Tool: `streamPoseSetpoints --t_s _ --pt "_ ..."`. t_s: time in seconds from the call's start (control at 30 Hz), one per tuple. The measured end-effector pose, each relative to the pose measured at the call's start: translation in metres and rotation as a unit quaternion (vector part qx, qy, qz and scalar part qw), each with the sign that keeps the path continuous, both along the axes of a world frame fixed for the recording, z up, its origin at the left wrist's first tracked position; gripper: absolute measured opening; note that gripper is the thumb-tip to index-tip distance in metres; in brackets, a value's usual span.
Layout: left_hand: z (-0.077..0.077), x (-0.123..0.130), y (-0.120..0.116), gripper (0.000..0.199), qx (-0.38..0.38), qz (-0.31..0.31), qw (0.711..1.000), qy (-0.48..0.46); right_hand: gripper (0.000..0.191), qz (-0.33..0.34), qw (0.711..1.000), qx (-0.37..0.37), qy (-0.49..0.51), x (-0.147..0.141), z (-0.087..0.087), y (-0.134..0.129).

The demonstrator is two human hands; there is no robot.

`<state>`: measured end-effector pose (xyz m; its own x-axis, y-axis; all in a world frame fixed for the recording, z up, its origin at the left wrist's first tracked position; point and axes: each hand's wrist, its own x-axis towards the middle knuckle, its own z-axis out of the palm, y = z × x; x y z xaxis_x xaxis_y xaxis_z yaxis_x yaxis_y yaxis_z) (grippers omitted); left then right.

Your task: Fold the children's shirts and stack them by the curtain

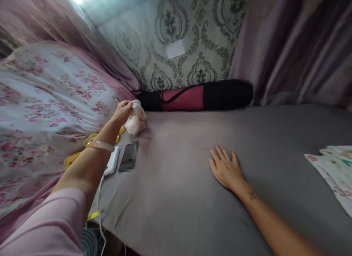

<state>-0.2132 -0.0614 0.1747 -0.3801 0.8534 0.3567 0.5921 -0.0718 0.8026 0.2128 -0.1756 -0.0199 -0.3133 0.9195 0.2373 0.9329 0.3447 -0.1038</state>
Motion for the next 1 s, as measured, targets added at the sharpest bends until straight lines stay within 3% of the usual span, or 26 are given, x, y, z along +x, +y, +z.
streamPoseSetpoints --t_s 0.07,0.17,0.27,0.33,0.4,0.5,0.63,0.8,1.0 --pt "0.016 0.046 -0.002 0.021 0.03 -0.154 0.987 -0.042 0.055 0.009 0.999 -0.001 0.04 0.001 0.0 0.001" --pt "0.038 0.114 -0.031 0.029 -0.003 -0.366 0.93 -0.041 0.054 0.01 0.983 0.014 0.184 0.006 0.009 0.002" --pt "0.049 0.166 -0.069 0.032 -0.058 -0.5 0.864 0.014 0.054 -0.007 0.921 0.086 0.381 0.015 0.037 -0.005" --pt "0.046 0.189 -0.087 0.032 -0.094 -0.553 0.827 0.049 0.052 0.019 0.884 0.122 0.452 0.021 0.062 -0.014" --pt "0.034 0.206 -0.096 0.032 -0.129 -0.578 0.804 0.054 0.052 0.077 0.871 0.089 0.476 0.025 0.087 -0.024" --pt "0.01 0.222 -0.097 0.032 -0.165 -0.583 0.795 0.021 0.045 0.126 0.878 -0.031 0.46 0.029 0.109 -0.033" --pt "-0.017 0.229 -0.091 0.032 -0.194 -0.573 0.796 -0.03 0.031 0.1 0.9 -0.156 0.395 0.038 0.118 -0.031" --pt "-0.042 0.223 -0.089 0.033 -0.258 -0.586 0.766 -0.062 0.032 0.058 0.898 -0.162 0.405 0.068 0.133 -0.029" --pt "-0.061 0.232 -0.095 0.033 -0.209 -0.528 0.814 -0.118 0.027 0.077 0.925 -0.221 0.299 0.094 0.146 -0.032"
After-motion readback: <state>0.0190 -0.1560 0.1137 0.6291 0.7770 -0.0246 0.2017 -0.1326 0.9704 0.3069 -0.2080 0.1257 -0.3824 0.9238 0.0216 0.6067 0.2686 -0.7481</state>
